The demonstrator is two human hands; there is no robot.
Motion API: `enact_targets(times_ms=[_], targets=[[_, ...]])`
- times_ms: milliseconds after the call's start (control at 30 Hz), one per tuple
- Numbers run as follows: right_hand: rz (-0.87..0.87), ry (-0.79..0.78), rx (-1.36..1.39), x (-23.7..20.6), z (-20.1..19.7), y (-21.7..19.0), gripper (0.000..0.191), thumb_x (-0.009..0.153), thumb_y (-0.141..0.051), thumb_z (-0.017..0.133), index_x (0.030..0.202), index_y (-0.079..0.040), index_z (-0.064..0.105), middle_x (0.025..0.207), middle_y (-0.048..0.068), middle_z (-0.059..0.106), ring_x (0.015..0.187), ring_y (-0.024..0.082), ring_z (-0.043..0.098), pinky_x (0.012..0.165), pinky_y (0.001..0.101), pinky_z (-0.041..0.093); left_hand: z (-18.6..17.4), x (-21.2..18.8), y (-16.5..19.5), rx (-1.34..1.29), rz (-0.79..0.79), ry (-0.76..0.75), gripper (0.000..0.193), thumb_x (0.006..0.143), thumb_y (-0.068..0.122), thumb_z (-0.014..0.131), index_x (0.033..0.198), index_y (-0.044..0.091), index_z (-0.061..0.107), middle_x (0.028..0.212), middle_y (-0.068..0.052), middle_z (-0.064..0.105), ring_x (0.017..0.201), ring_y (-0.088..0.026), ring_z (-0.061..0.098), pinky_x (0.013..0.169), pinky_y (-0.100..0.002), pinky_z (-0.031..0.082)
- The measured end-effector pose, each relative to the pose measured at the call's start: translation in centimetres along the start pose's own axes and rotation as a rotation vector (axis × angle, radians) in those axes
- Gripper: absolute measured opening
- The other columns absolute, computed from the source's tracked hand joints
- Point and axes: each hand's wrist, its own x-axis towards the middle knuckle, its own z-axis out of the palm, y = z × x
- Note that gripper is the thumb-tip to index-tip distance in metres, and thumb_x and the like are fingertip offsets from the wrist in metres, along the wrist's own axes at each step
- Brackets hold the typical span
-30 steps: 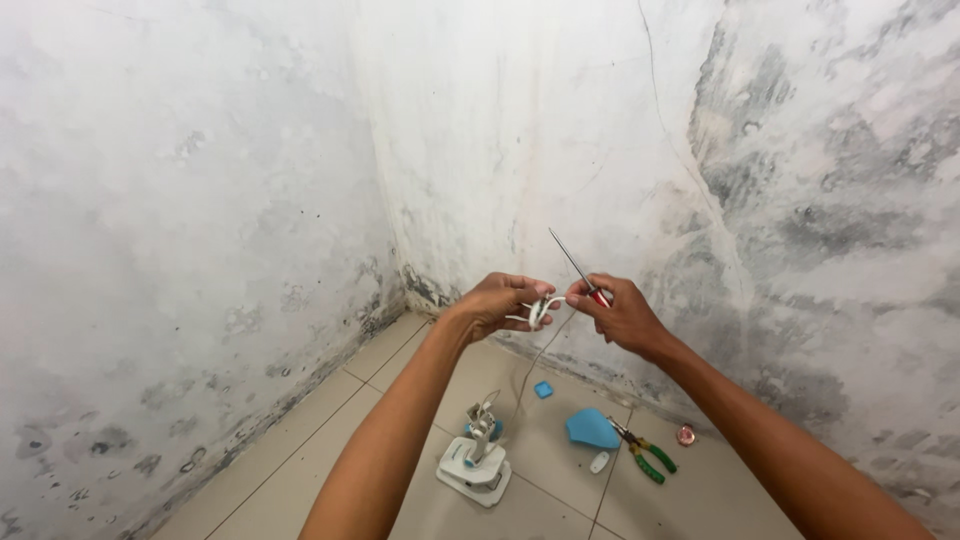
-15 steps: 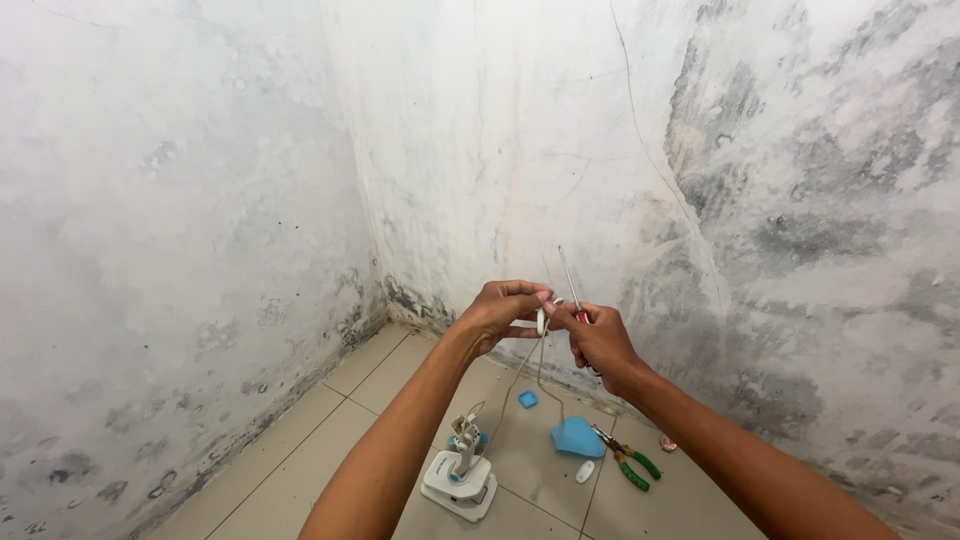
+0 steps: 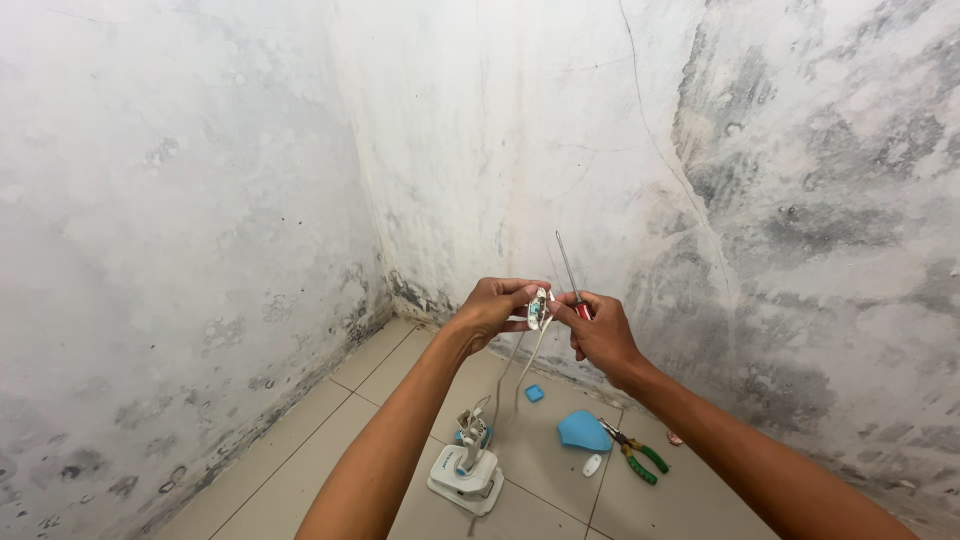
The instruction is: The person sits on a tiled floor and services a small white electric appliance, using a screwdriver to unscrew and open its housing and manipulate the internal wiring and components. They handle the detached parts and continue working on the opened unit with the screwdriver throughout the clip.
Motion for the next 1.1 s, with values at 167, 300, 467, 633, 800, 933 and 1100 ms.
enact_targets(times_ms=[167, 300, 467, 633, 800, 933, 1100], targets=[[0.004, -0.035, -0.018, 0.2, -0.2, 0.0, 0.030, 0.097, -0.033, 0.064, 0.106, -0.004, 0.068, 0.056, 0.000, 0.052, 0.045, 0.008, 0.046, 0.039, 0.0266, 0.040, 0.0, -0.2, 0.3, 0.031, 0.032, 0.003, 0.031, 0.099, 0.025, 0.062, 0.125, 0.012, 0.074, 0.104, -0.006, 0.078, 0.091, -0.015, 0.073, 0.082, -0.033, 0.062], [-0.052, -0.046, -0.049, 0.0, -0.5, 0.1, 0.028, 0.098, -0.031, 0.062, 0.106, -0.004, 0.068, 0.054, 0.000, 0.051, 0.043, 0.007, 0.046, 0.039, 0.0267, 0.040, 0.0, -0.4, 0.4, 0.009, 0.043, -0.029, 0.028, 0.099, 0.023, 0.064, 0.124, 0.013, 0.074, 0.103, -0.006, 0.077, 0.091, -0.014, 0.071, 0.082, -0.032, 0.061], [-0.075, -0.059, -0.037, -0.1, -0.8, 0.1, 0.027, 0.099, -0.030, 0.062, 0.106, -0.004, 0.067, 0.054, -0.001, 0.052, 0.043, 0.007, 0.047, 0.038, 0.0263, 0.040, 0.1, -0.4, 0.3, -0.027, 0.032, -0.046, 0.028, 0.100, 0.021, 0.061, 0.124, 0.013, 0.073, 0.104, -0.005, 0.077, 0.092, -0.013, 0.073, 0.083, -0.032, 0.062], [-0.058, -0.058, -0.055, 0.1, -1.0, 0.1, 0.028, 0.098, -0.029, 0.062, 0.109, -0.004, 0.069, 0.052, -0.001, 0.051, 0.042, 0.007, 0.046, 0.038, 0.0261, 0.039, 0.1, -0.3, 0.3, -0.038, 0.032, -0.058, 0.028, 0.100, 0.020, 0.060, 0.125, 0.013, 0.072, 0.106, -0.005, 0.077, 0.094, -0.014, 0.073, 0.085, -0.032, 0.061], [-0.011, -0.056, -0.045, 0.2, -1.2, 0.2, 0.027, 0.097, -0.028, 0.064, 0.111, -0.005, 0.070, 0.052, 0.000, 0.051, 0.041, 0.008, 0.044, 0.038, 0.0268, 0.038, 0.2, -0.4, 0.4, -0.051, 0.038, -0.059, 0.028, 0.099, 0.020, 0.061, 0.125, 0.013, 0.072, 0.108, -0.004, 0.077, 0.095, -0.014, 0.072, 0.087, -0.033, 0.062], [0.001, -0.083, -0.004, 0.4, -1.4, 0.3, 0.027, 0.096, -0.026, 0.065, 0.112, -0.006, 0.070, 0.052, -0.001, 0.051, 0.041, 0.007, 0.044, 0.038, 0.0268, 0.038, 0.3, -0.5, 0.6, -0.045, 0.035, -0.051, 0.028, 0.098, 0.021, 0.063, 0.124, 0.014, 0.072, 0.108, -0.003, 0.077, 0.096, -0.014, 0.071, 0.088, -0.035, 0.061], [0.028, -0.092, -0.026, 0.6, -1.6, 0.3, 0.025, 0.095, -0.024, 0.067, 0.111, -0.005, 0.071, 0.052, 0.000, 0.051, 0.041, 0.008, 0.044, 0.039, 0.0272, 0.037, 0.3, -0.4, 0.4, -0.040, 0.043, -0.053, 0.028, 0.096, 0.022, 0.064, 0.122, 0.015, 0.072, 0.108, 0.000, 0.076, 0.097, -0.012, 0.068, 0.088, -0.034, 0.057]])
